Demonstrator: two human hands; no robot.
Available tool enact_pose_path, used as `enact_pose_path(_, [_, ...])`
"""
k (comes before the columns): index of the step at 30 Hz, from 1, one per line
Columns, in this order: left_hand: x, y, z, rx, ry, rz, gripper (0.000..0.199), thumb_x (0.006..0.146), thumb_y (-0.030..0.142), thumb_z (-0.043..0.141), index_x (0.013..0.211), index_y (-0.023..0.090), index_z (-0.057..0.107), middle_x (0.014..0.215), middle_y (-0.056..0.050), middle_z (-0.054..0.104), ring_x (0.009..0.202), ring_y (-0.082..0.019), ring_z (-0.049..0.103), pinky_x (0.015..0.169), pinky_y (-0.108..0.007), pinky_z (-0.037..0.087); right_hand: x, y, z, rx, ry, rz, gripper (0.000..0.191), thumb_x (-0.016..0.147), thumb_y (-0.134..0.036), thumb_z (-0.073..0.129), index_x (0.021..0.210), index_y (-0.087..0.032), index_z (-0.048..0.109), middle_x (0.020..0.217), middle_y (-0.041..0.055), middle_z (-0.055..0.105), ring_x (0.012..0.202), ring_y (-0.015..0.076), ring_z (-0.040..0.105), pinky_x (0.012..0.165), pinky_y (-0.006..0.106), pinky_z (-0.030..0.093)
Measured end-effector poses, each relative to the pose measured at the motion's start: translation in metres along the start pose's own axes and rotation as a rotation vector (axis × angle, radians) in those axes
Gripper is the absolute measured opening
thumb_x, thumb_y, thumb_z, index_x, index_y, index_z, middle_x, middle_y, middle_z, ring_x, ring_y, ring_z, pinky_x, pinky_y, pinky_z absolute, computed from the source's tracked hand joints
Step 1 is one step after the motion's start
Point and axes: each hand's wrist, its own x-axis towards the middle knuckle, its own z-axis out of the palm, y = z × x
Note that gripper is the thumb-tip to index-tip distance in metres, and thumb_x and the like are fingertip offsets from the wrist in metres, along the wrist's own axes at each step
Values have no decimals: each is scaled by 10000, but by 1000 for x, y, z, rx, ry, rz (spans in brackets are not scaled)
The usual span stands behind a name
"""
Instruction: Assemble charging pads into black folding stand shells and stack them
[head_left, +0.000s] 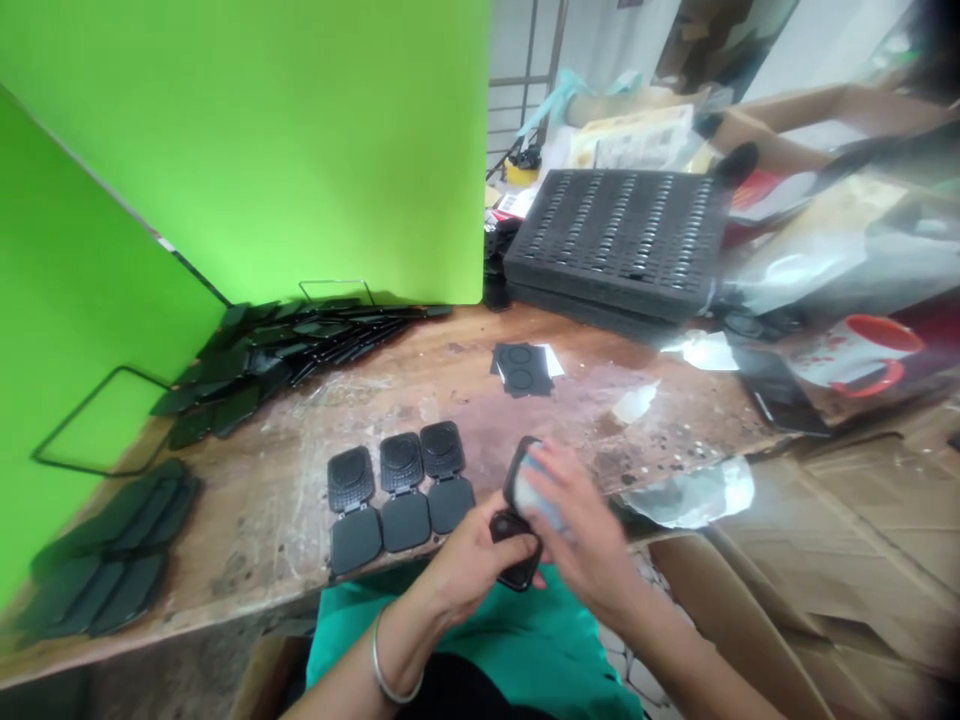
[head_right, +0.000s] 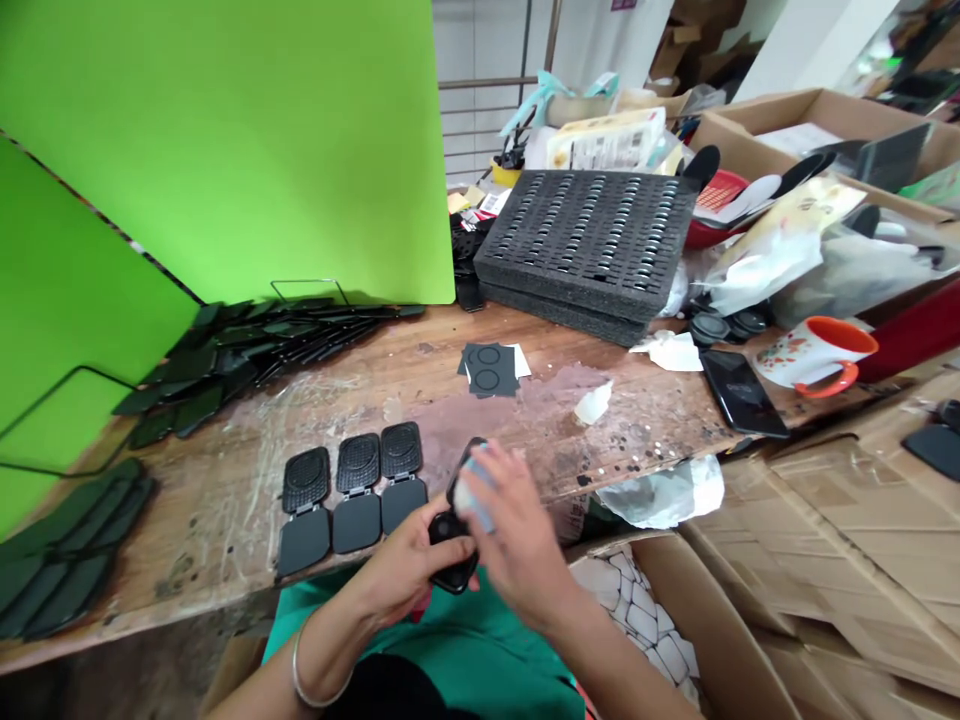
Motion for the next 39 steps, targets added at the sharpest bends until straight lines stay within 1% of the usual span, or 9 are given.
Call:
enact_pose_path(4, [-2, -2, -1, 50, -72, 8, 516, 742, 381, 796, 1157, 144, 603, 781, -25, 665, 614, -139, 615, 621, -254, 489, 6, 5, 17, -22, -104, -30, 393, 984, -203, 477, 1367, -236, 555, 1481, 109, 487, 1459, 320, 291, 1150, 637, 259])
enact_pose_path(9, [-6, -12, -7, -27, -78, -61, 643, 697, 395, 826, 1226, 150, 554, 776, -12, 643, 604, -157, 627, 577, -257, 494, 5, 19, 19, 103, -75, 51, 365, 987, -175, 462, 1323, -225, 593, 1390, 124, 570, 1330, 250, 501, 1079, 476, 449])
enact_pose_path(15, [-7, -5, -6, 103, 0, 18, 485, 724, 457, 801, 1054, 145, 630, 698, -26, 665, 606, -168, 621, 592, -252, 478, -1, -5, 17, 34, -266, -126, 404, 982, -188, 472, 1378, -230, 542, 1426, 80, 554, 1430, 269, 363, 1200, 600, 164])
enact_pose_path(20, [-11, 4, -12, 126, -115, -42, 556, 752, 437, 776, 1168, 129, 574, 783, -69, 701, 599, -152, 638, 588, -239, 464, 3, 46, 17, 8, 32, 170, 290, 1004, -290, 438, 1099, -206, 698, 1049, 100, 737, 976, 233, 705, 884, 375, 565])
enact_pose_path(23, [-12, 6, -17, 93, -47, -24, 541, 758, 405, 770, 1175, 124, 570, 795, -80, 704, 600, -141, 639, 596, -230, 456, 0, 63, 9, -81, 128, 269, 271, 991, -355, 481, 1004, -195, 700, 901, 89, 741, 815, 235, 715, 732, 334, 581])
enact_pose_path(27, [-6, 5, -15, 10, 16, -16, 611, 717, 365, 799, 1230, 154, 541, 847, -67, 689, 622, -151, 643, 581, -238, 465, -1, 31, 5, -128, 260, 230, 310, 929, -353, 615, 1202, -206, 623, 1068, 115, 707, 957, 259, 690, 819, 376, 571])
enact_pose_path(31, [-1, 3, -7, 28, 23, 94, 527, 716, 339, 803, 1174, 181, 593, 904, -45, 682, 719, -159, 635, 641, -245, 486, 5, -6, 17, 33, -84, -100, 329, 947, -224, 558, 1273, -243, 600, 1282, 102, 648, 1312, 297, 512, 1088, 526, 414])
enact_pose_path(34, [-3, 3, -7, 126, -57, 51, 502, 771, 373, 758, 1191, 160, 586, 807, -37, 678, 622, -147, 619, 627, -258, 482, 14, 3, 24, 10, -97, -119, 299, 958, -229, 527, 1235, -233, 642, 1380, 108, 586, 1424, 331, 359, 1152, 645, 233])
enact_pose_path(39, [-9, -3, -14, 64, -111, -70, 699, 751, 364, 766, 1355, 167, 477, 796, -49, 684, 614, -156, 632, 606, -263, 485, 26, 55, 16, 99, -62, 190, 260, 980, -328, 498, 1012, -206, 726, 1048, 96, 740, 1017, 249, 693, 883, 389, 561])
